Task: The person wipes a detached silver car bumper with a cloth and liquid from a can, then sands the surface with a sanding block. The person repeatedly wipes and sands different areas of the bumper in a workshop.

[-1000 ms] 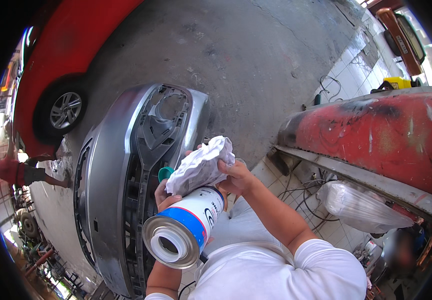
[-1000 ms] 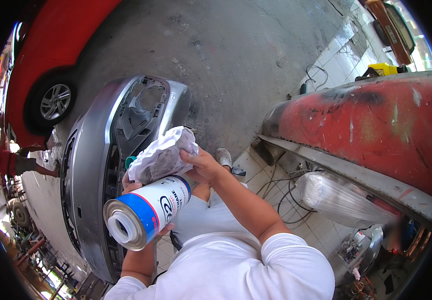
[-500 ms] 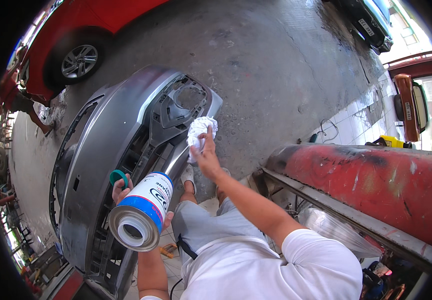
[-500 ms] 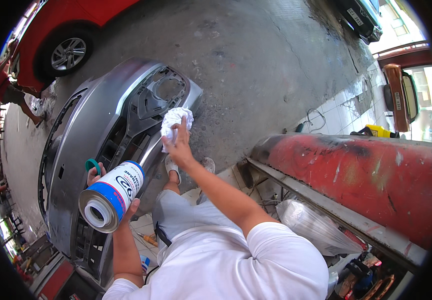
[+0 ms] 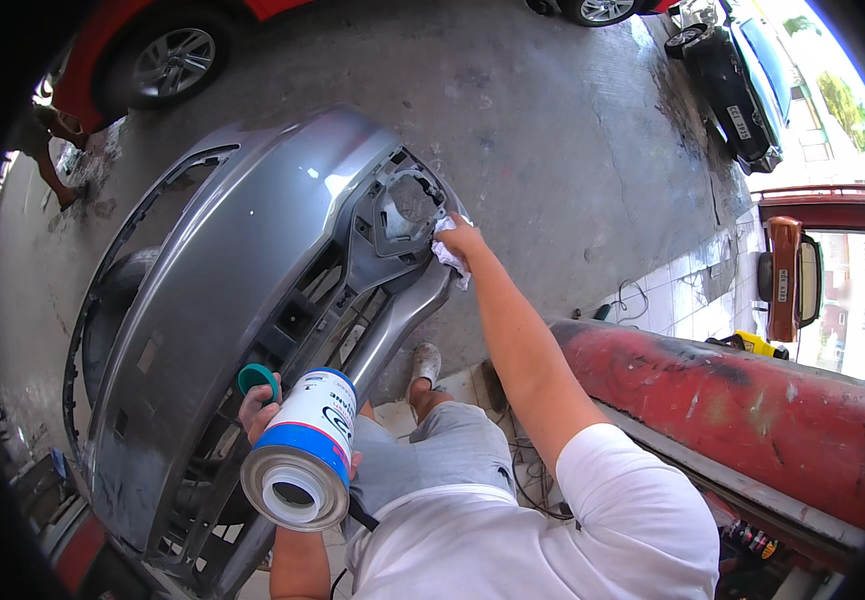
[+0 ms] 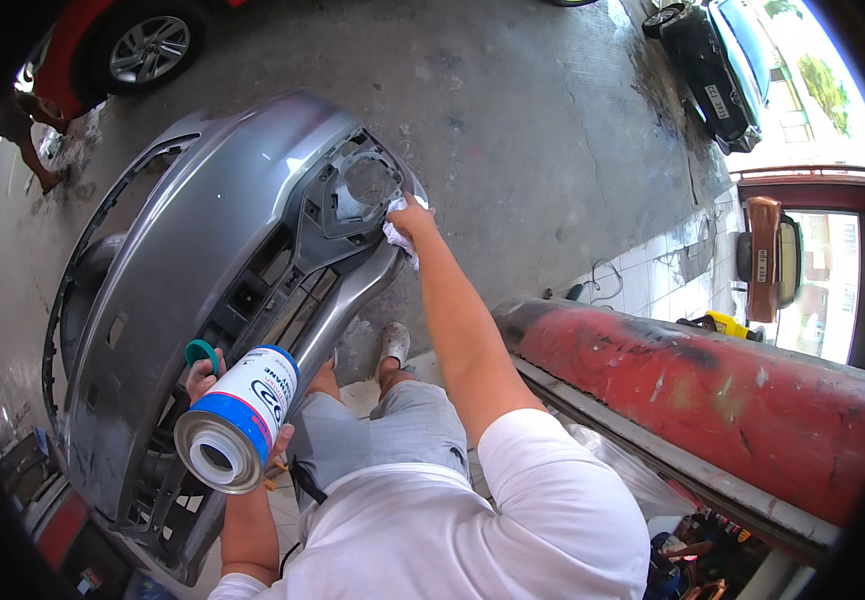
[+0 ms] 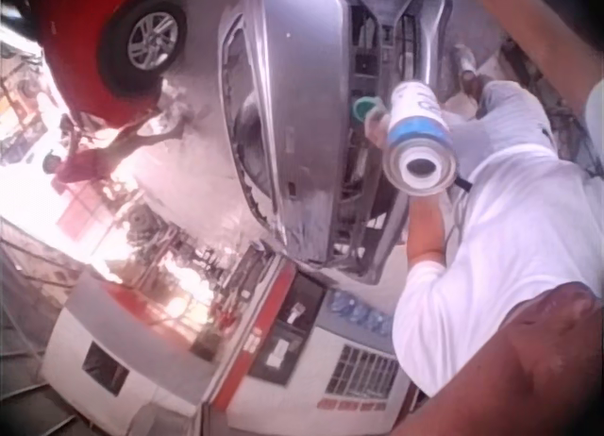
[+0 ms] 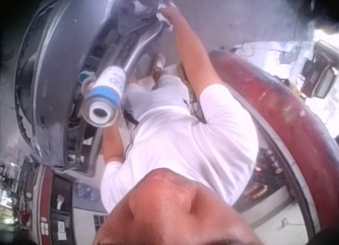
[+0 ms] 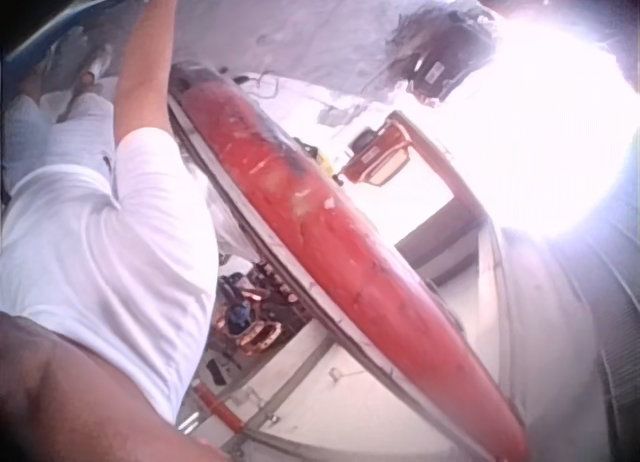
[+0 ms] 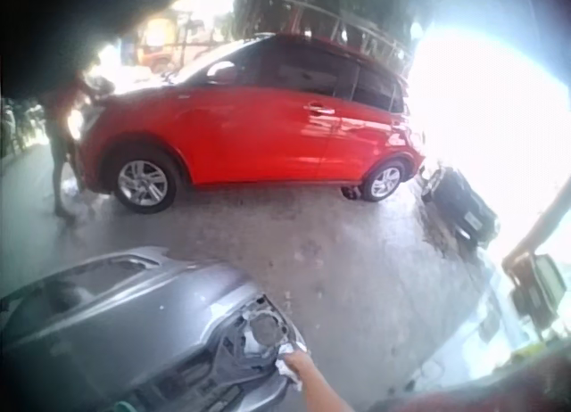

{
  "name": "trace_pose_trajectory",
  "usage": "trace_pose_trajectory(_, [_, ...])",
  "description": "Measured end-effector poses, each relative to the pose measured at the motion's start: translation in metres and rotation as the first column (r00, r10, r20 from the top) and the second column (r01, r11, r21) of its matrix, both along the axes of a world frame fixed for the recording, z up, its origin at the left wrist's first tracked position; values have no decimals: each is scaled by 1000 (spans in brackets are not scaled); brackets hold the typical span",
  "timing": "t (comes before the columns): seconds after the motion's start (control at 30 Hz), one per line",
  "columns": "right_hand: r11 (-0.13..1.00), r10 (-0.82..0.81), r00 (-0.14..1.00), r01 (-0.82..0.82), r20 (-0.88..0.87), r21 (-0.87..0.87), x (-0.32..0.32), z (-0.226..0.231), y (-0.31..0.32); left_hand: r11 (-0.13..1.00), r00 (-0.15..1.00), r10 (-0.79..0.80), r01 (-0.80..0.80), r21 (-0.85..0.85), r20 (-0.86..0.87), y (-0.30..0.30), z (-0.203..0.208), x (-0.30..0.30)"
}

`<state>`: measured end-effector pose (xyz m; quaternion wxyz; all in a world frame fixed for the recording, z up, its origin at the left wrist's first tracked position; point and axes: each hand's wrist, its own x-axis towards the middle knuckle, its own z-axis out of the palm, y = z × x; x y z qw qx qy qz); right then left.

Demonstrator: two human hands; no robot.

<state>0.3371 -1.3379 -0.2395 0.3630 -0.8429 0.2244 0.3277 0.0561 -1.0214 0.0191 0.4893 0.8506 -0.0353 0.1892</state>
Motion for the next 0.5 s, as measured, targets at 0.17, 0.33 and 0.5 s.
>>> trace_pose_trajectory(0.17, [912, 248, 968, -219, 39, -347, -91, 102, 82, 993, 1000, -22, 24, -116, 15, 21, 4, 11])
trace_pose_trajectory(0.33, [893, 163, 949, -25, 270, -450, -159, 115, 94, 971, 995, -74, 87, -221, 65, 35, 1, 40])
trace_pose_trajectory(0.5, [909, 62, 994, -21, 87, -417, -122, 111, 73, 962, 990, -66, 96, -257, 123, 48, -8, 66])
